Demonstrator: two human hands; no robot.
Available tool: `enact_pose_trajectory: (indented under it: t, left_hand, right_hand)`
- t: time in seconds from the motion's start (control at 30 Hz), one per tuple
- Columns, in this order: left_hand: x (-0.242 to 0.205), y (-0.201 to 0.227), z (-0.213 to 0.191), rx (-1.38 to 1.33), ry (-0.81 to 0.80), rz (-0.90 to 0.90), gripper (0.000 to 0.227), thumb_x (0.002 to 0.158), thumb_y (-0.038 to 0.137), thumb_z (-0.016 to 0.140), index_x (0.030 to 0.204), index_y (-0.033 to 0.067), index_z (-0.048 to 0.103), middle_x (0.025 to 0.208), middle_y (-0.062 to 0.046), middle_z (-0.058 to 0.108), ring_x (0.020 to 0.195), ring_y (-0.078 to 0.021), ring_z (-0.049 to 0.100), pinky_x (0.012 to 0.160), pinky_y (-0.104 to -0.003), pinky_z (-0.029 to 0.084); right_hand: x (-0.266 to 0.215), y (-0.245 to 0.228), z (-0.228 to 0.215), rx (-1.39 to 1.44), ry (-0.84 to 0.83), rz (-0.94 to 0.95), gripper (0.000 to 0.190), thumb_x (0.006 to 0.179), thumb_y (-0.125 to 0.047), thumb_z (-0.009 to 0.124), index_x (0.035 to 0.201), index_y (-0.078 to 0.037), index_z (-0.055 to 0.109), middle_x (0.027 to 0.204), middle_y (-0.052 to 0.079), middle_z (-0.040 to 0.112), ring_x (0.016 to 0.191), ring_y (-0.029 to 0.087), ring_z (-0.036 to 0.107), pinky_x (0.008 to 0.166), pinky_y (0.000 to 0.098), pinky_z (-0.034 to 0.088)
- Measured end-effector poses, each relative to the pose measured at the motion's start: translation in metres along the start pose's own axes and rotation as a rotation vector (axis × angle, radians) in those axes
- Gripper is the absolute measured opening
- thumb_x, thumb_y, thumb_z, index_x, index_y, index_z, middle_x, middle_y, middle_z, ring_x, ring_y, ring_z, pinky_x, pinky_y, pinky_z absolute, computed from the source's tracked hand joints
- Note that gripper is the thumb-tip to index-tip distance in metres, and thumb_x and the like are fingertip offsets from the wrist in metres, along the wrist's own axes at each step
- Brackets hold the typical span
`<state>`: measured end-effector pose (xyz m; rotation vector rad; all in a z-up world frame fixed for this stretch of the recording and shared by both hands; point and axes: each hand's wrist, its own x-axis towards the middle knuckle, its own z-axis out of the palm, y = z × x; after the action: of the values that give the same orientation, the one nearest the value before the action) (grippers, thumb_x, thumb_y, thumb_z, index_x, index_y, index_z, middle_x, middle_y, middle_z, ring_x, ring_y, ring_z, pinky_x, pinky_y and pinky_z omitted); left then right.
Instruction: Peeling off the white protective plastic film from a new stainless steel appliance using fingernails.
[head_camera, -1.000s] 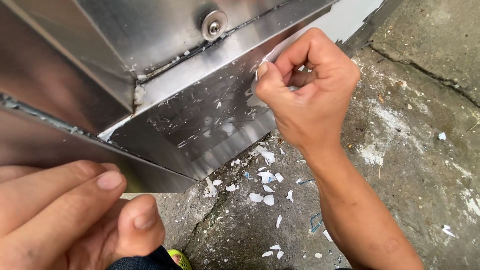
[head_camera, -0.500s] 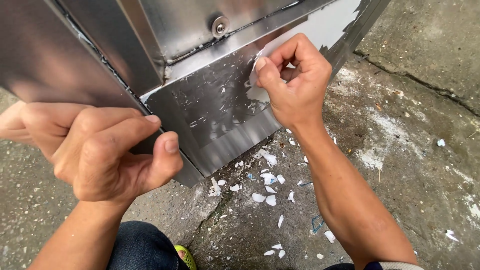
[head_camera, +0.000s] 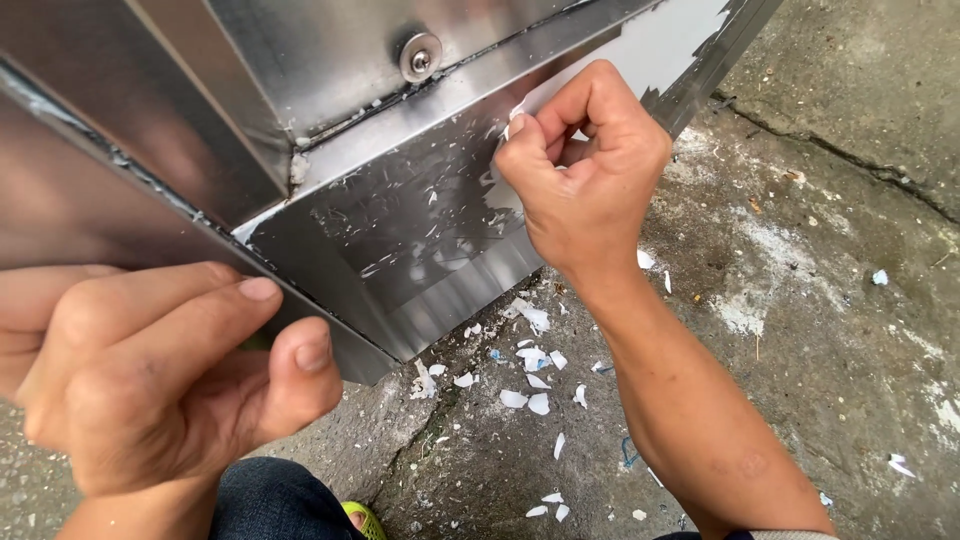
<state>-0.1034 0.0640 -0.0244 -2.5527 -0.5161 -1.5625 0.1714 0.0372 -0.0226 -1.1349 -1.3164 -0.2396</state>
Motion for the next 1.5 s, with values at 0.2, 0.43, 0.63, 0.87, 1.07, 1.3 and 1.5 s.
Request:
enact_pose_trajectory:
  t: [0.2,0.43,0.63,0.87,1.07,1.3,1.5]
  left_hand:
    - [0.016,0.002,0.003,0.080,0.097,0.122,0.020,0.098,0.015,0.081,0.091,0.0029,0.067,0.077,-0.007,0.068,0.080,-0.0317,0.049,0.094,-0.040,0.034]
    - [0.004,-0.003,0.003,0.048,0.063,0.080,0.025,0.096,0.017,0.087,0.093,0.0008,0.069,0.087,-0.012,0.072,0.076,-0.0302,0.051,0.085,-0.041,0.040]
    - [0.001,-0.009,-0.008,-0.070,-0.178,-0.057,0.037,0.086,0.015,0.093,0.094,-0.0095,0.066,0.099,-0.025,0.067,0.082,-0.0329,0.065,0.081,-0.044,0.054]
    - [0.006,-0.001,0.005,0.051,0.065,0.071,0.026,0.097,0.016,0.087,0.096,-0.0012,0.067,0.089,-0.014,0.071,0.083,-0.0333,0.054,0.089,-0.044,0.042]
    - [0.018,-0.001,0.007,0.157,0.208,0.163,0.020,0.097,0.025,0.077,0.085,0.0106,0.071,0.078,-0.001,0.070,0.097,-0.0362,0.050,0.108,-0.051,0.017]
    - [0.019,-0.001,0.014,0.167,0.284,0.196,0.015,0.092,0.022,0.074,0.084,0.0120,0.067,0.074,0.001,0.066,0.094,-0.0333,0.048,0.102,-0.050,0.019]
    - [0.020,0.000,0.016,0.162,0.268,0.191,0.017,0.092,0.023,0.072,0.081,0.0104,0.068,0.072,-0.001,0.064,0.092,-0.0319,0.042,0.100,-0.048,0.021]
  right_hand:
    - [-0.007,0.006,-0.014,0.272,-0.078,0.116,0.020,0.095,0.007,0.063,0.085,-0.003,0.048,0.075,0.005,0.055,0.060,0.015,0.063,0.054,0.0233,0.054]
    - [0.002,-0.008,-0.006,0.098,-0.063,0.094,0.020,0.091,0.011,0.068,0.083,0.000,0.053,0.069,0.007,0.058,0.053,0.012,0.054,0.050,0.0217,0.043]
    - [0.004,0.002,0.001,0.064,-0.027,0.033,0.019,0.081,0.018,0.062,0.081,0.001,0.053,0.069,0.004,0.052,0.051,0.010,0.040,0.045,0.0231,0.035]
    - [0.003,-0.015,0.000,0.011,0.016,0.062,0.020,0.083,0.014,0.060,0.079,-0.002,0.048,0.067,0.003,0.051,0.052,0.011,0.050,0.049,0.0215,0.041]
    - [-0.003,-0.016,-0.015,0.215,0.074,0.146,0.019,0.093,0.011,0.055,0.093,-0.005,0.043,0.081,0.006,0.053,0.057,0.012,0.058,0.048,0.0224,0.048]
    - [0.018,-0.018,-0.044,0.555,0.521,0.145,0.019,0.099,-0.021,0.046,0.105,-0.009,0.059,0.088,0.011,0.058,0.078,0.023,0.058,0.058,0.0357,0.050]
    - [-0.025,-0.036,-0.012,0.237,0.315,0.177,0.019,0.095,0.006,0.068,0.105,0.003,0.052,0.096,0.013,0.057,0.077,0.019,0.059,0.057,0.0267,0.062]
